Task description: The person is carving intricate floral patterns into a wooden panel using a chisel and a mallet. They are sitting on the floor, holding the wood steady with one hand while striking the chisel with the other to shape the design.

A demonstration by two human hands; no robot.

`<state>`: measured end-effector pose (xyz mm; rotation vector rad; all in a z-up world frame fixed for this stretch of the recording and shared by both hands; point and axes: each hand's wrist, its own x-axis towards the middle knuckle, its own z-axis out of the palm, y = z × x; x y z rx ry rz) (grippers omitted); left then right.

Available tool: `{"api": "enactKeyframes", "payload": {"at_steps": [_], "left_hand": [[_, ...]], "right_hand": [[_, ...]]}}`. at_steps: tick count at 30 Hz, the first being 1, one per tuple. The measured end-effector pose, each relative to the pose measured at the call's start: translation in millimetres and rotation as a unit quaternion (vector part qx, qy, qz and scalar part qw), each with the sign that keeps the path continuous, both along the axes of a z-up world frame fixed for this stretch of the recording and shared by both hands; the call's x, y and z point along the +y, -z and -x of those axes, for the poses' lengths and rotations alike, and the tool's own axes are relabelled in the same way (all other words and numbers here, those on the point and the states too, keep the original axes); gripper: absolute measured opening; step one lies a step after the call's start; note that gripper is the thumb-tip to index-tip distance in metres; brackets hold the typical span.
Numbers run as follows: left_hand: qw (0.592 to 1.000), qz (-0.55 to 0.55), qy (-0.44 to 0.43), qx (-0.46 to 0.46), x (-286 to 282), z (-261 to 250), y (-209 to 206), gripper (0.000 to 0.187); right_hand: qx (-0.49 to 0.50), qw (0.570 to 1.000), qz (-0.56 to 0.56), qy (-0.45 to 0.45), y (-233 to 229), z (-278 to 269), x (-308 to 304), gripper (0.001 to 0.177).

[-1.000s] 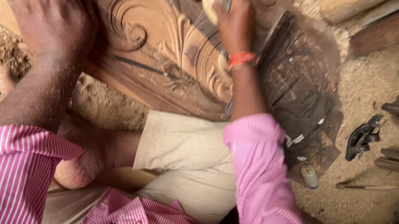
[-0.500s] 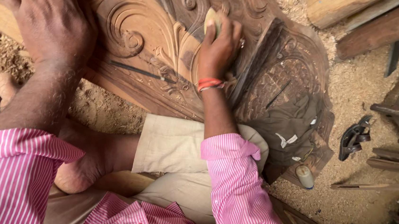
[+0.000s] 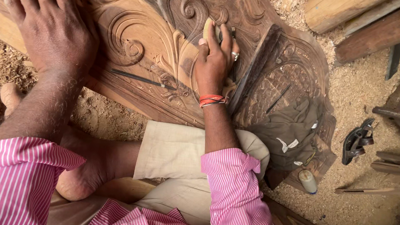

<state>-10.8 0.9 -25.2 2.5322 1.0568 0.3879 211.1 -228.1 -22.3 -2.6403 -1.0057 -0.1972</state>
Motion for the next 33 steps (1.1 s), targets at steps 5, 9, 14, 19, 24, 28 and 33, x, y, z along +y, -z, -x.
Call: {"api": "enactKeyframes", "payload": {"at_steps": [5, 9, 14, 19, 24, 28, 33], "left_hand": [[0.998, -0.053, 0.004, 0.028, 0, 0, 21, 0.036], [1.000, 0.007, -0.008, -0.013, 1, 1, 8, 0.035], [1.000, 0.013, -0.010, -0.013, 5, -6, -7, 0.039], [1.000, 0.021, -0.006, -0.023, -1, -8, -18, 0.035], [1.000, -0.019, -0.001, 0.020, -1, -8, -15, 0.029], [0.999, -0.039, 0.007, 0.028, -1, -3, -3, 0.028], [0.998, -0.050, 0.008, 0.035, 2, -3, 1, 0.028]], "right_hand": [[-0.018, 0.999, -0.050, -0.013, 7, -7, 19, 0.045], [-0.036, 0.999, 0.022, 0.025, -10, 1, 25, 0.042], [-0.044, 0.998, 0.022, -0.029, -10, -12, 36, 0.039], [-0.012, 0.998, 0.041, -0.054, -1, -27, 24, 0.041], [-0.024, 0.998, 0.051, -0.033, 5, -23, 28, 0.037], [-0.037, 0.996, 0.046, -0.072, 1, -26, 33, 0.043], [-0.039, 0.997, 0.072, -0.011, -7, -3, 16, 0.043]]}}
